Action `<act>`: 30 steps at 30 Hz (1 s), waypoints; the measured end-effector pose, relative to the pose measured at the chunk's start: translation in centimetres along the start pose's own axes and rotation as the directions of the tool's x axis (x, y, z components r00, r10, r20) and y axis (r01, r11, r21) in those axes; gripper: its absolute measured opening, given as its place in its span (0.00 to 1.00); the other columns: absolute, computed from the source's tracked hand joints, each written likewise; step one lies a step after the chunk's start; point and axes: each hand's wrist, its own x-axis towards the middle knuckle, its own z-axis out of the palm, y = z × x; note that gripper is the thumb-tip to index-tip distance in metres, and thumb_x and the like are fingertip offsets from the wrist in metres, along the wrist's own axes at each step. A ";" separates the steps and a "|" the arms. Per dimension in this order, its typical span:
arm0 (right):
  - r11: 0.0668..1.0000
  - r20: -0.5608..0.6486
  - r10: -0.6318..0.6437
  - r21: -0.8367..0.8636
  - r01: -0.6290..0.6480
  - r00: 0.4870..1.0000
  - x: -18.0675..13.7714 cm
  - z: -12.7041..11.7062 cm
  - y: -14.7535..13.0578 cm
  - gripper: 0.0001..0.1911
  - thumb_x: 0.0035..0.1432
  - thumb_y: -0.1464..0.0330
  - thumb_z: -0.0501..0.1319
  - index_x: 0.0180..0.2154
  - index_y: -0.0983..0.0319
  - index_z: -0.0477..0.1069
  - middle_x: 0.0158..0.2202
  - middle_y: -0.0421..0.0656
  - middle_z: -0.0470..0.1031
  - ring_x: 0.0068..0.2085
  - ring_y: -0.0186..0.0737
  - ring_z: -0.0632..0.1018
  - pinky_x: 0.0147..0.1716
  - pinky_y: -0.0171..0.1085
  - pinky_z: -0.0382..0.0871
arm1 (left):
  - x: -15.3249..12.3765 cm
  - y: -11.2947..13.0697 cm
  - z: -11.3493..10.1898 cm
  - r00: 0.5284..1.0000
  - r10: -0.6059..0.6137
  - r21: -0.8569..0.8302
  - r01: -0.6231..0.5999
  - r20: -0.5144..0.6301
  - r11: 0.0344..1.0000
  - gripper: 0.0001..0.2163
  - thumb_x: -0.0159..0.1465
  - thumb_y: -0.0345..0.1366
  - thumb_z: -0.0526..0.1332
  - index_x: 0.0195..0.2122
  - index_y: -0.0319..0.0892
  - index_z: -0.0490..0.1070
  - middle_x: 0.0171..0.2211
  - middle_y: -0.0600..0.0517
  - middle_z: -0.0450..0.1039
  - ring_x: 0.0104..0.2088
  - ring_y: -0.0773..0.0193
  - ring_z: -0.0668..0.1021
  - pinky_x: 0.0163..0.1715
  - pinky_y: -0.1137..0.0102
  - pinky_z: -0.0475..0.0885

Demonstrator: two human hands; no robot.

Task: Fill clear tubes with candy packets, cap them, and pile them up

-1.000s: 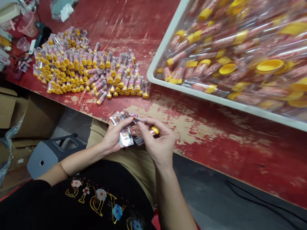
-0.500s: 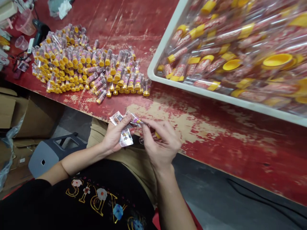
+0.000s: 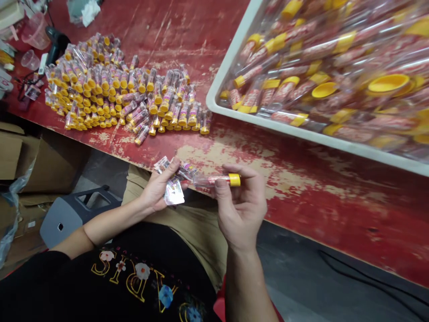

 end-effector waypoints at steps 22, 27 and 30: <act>0.968 -0.145 0.191 0.192 -0.162 0.971 -2.1 -1.8 0.3 0.15 0.55 0.58 0.75 0.43 0.55 0.86 0.38 0.46 0.83 0.28 0.39 0.81 0.31 0.46 0.84 | 0.7 -0.3 -0.4 0.997 0.032 0.069 -0.037 0.074 0.997 0.22 0.47 0.42 0.83 0.35 0.38 0.75 0.30 0.53 0.80 0.31 0.63 0.84 0.34 0.70 0.83; 0.999 -0.141 0.033 0.031 -0.029 0.989 -2.1 -2.1 0.2 0.10 0.57 0.64 0.75 0.42 0.53 0.87 0.40 0.46 0.83 0.36 0.39 0.83 0.33 0.39 0.83 | 0.9 -0.3 -0.4 0.996 -0.009 0.074 0.002 0.094 0.997 0.20 0.51 0.40 0.82 0.35 0.38 0.74 0.32 0.52 0.81 0.29 0.66 0.83 0.29 0.73 0.81; 0.974 -0.020 -0.179 -0.146 0.174 0.984 -2.1 -2.4 -0.4 0.15 0.57 0.71 0.72 0.45 0.49 0.86 0.41 0.46 0.82 0.39 0.41 0.82 0.33 0.39 0.82 | 0.9 -0.3 -0.4 0.993 -0.016 0.076 0.007 0.115 0.997 0.19 0.53 0.41 0.81 0.34 0.38 0.74 0.31 0.53 0.80 0.27 0.67 0.82 0.26 0.75 0.78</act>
